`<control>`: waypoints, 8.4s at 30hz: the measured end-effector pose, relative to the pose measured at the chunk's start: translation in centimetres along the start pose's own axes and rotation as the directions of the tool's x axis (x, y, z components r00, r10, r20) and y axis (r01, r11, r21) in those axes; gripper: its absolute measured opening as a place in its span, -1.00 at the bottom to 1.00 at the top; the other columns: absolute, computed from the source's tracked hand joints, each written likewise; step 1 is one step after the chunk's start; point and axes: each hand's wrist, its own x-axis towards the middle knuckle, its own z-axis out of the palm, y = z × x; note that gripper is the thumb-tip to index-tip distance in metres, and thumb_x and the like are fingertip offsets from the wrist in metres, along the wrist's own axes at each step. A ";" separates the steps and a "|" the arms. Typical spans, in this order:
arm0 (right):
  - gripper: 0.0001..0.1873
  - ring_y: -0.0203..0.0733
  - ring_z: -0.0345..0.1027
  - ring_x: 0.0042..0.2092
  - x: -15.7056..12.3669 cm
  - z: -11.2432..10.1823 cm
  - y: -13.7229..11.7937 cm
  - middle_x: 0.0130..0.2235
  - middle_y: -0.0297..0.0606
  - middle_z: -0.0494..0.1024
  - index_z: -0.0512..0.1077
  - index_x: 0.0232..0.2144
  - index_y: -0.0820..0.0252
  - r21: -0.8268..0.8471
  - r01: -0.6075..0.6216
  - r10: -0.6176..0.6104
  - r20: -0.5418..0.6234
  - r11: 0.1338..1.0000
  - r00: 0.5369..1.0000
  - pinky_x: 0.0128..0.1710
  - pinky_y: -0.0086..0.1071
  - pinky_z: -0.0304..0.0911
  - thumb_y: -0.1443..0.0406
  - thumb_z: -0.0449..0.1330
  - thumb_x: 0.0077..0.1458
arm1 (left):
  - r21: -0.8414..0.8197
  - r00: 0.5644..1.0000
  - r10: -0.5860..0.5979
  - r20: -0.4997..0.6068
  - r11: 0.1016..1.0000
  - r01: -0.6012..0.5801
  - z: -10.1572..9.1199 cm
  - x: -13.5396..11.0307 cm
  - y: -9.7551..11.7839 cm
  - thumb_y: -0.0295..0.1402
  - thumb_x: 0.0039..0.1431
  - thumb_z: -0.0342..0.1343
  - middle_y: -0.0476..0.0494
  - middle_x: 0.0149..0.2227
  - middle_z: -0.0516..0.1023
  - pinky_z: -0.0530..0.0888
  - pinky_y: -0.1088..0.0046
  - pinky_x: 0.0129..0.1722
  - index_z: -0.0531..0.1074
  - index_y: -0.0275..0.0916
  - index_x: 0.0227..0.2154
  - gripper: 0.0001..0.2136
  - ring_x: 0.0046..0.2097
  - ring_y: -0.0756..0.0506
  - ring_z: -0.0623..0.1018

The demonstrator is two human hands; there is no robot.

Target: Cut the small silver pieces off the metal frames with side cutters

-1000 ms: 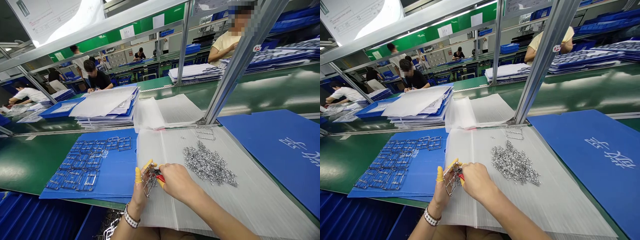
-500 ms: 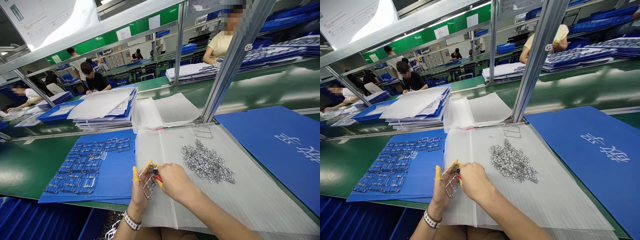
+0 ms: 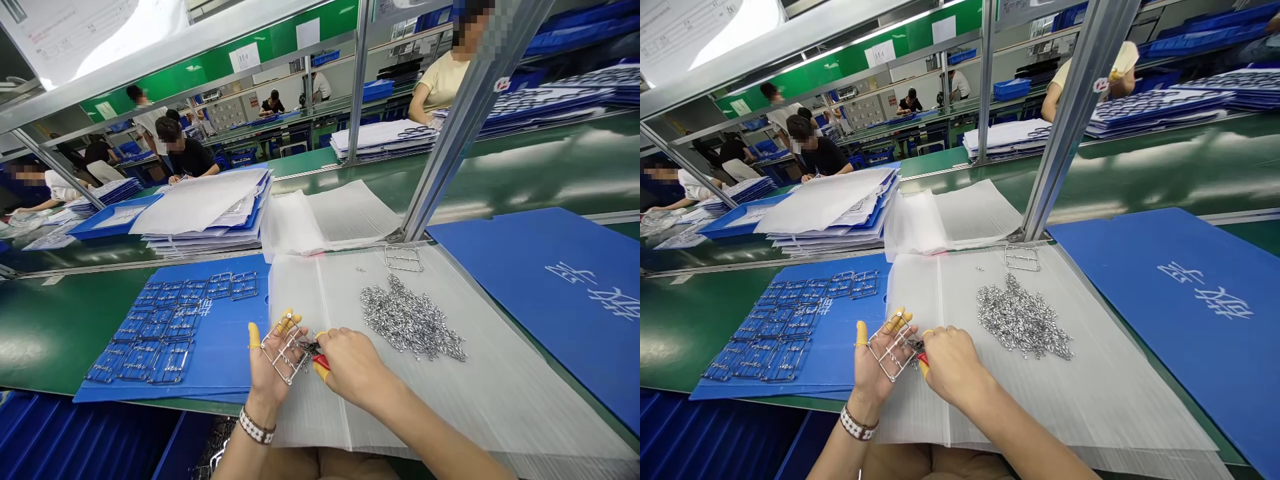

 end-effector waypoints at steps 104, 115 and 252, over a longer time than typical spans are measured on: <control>-0.62 -0.05 0.37 -0.17 -0.4 2.6 0.3 -0.21 -0.13 0.49 0.32 -0.03 0.21 0.243 0.149 -0.075 -0.290 0.958 0.954 -0.18 -0.20 0.24 0.29 0.06 0.07 | 0.021 0.995 -0.011 0.095 1.000 0.009 -1.2 -0.8 3.3 0.12 0.13 -0.22 -0.34 0.14 0.31 0.37 -0.05 -0.12 0.15 -0.10 0.17 -0.39 0.09 -0.39 0.36; -0.81 -0.02 0.41 -0.24 0.2 0.6 -3.1 -0.28 -0.13 0.53 0.41 -0.33 0.19 0.143 0.042 -0.028 -0.100 0.989 0.995 -0.29 -0.25 0.19 0.24 0.07 0.03 | 0.072 0.998 0.067 0.012 0.995 -0.068 -0.7 -1.4 -1.4 -0.15 0.19 -0.11 -0.32 -0.06 0.52 0.23 0.19 0.09 0.30 -0.35 0.10 -0.51 0.00 -0.24 0.45; -0.58 -0.06 0.30 -0.12 0.0 3.3 -2.8 -0.14 -0.08 0.45 0.27 -0.04 0.23 0.193 0.486 -0.351 -0.477 0.852 0.806 -0.11 -0.17 0.24 0.37 0.09 -0.01 | 0.115 0.993 0.098 -0.070 0.989 -0.090 -0.2 0.2 0.8 0.05 0.17 -0.14 -0.31 0.01 0.46 0.41 0.18 -0.12 0.40 -0.27 -0.03 -0.46 -0.12 -0.23 0.52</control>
